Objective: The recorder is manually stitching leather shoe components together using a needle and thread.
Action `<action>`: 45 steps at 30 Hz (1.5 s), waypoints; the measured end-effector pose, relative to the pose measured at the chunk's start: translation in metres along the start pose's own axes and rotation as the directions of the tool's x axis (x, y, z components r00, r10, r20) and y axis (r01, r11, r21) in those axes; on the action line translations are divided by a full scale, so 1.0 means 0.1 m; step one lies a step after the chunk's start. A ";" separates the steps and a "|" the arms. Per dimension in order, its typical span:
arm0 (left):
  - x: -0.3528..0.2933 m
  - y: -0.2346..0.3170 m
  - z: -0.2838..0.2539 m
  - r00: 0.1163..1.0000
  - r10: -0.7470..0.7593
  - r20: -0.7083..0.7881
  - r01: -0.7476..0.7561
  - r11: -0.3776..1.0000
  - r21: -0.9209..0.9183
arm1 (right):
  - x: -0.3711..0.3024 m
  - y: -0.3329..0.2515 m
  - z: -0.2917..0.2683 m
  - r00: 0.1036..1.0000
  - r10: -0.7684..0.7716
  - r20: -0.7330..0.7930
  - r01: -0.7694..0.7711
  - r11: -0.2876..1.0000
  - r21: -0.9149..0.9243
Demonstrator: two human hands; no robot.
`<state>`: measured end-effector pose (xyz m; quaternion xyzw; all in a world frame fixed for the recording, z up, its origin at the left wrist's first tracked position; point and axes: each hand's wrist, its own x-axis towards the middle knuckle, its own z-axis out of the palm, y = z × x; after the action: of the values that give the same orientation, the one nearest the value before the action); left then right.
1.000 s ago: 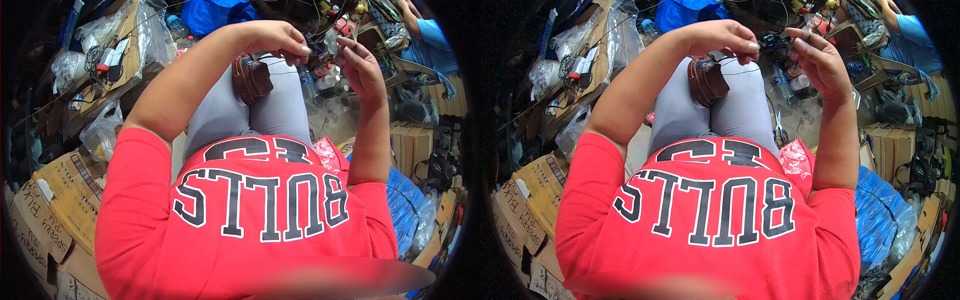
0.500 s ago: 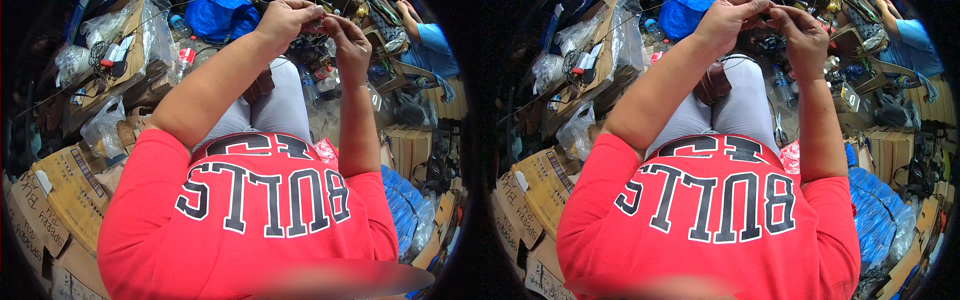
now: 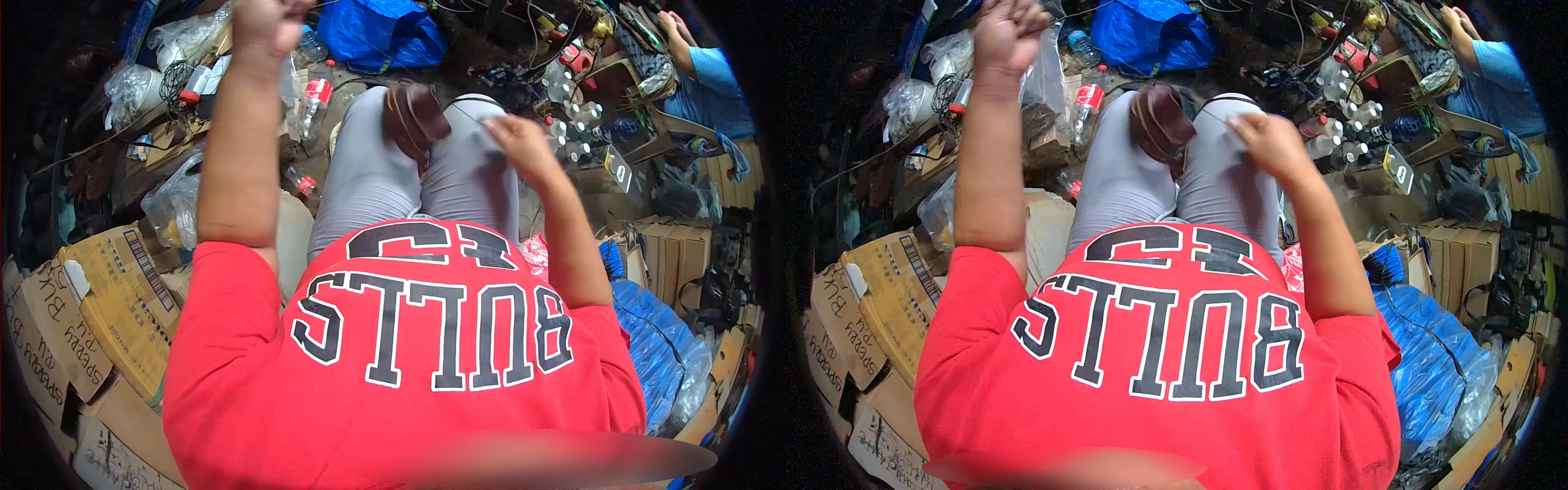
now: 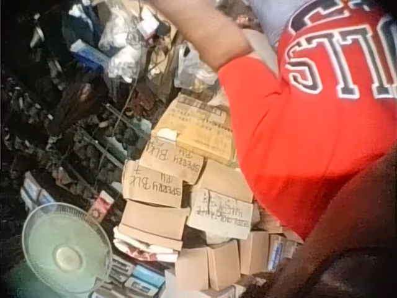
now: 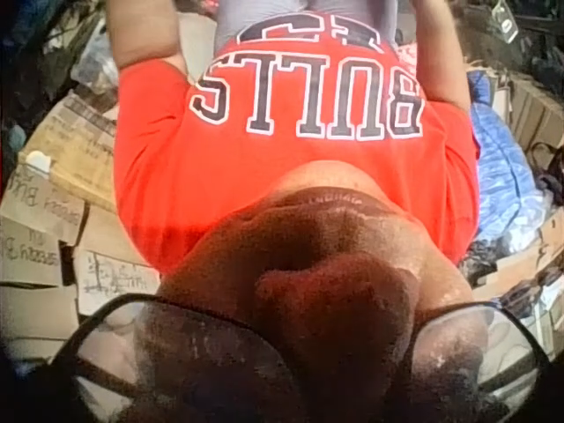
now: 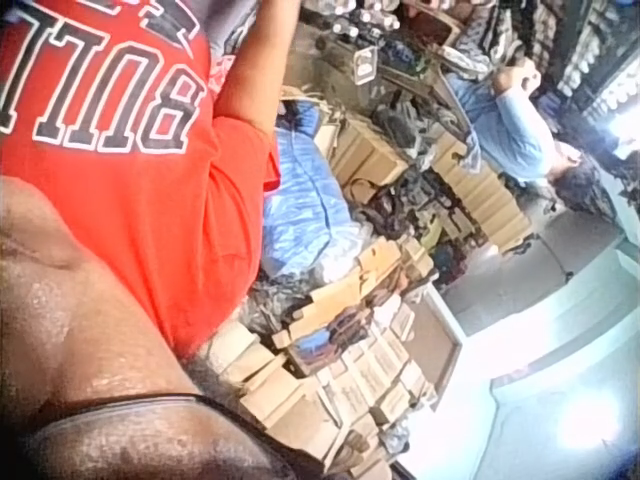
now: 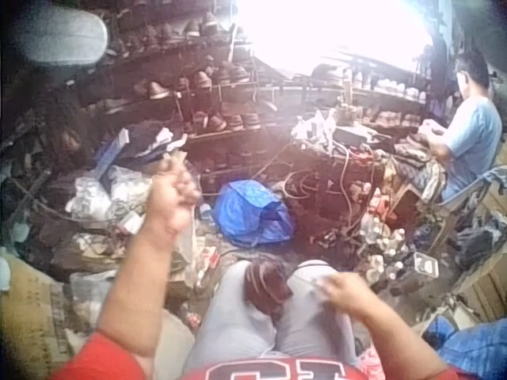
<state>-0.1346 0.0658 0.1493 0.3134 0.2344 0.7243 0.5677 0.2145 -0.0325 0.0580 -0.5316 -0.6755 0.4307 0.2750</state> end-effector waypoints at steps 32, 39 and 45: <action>-0.71 -0.14 1.25 0.740 0.081 0.668 -0.428 0.823 0.374 | 0.02 -1.64 -0.65 0.907 -0.372 0.196 0.287 0.889 0.356; -0.99 -0.57 0.89 0.664 -0.380 0.644 -0.003 0.860 0.510 | -0.13 -1.48 -0.93 0.912 -0.343 0.226 0.254 0.903 0.345; -1.06 -0.56 0.94 0.758 -0.436 0.486 0.137 0.834 0.534 | -0.04 -1.49 -0.77 0.858 -0.514 0.005 0.456 0.756 -0.469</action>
<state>-0.0126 -0.0245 0.1560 0.6082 0.2602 0.4129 0.6260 0.2077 -0.0236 0.2252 -0.4129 -0.8530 0.1408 0.2864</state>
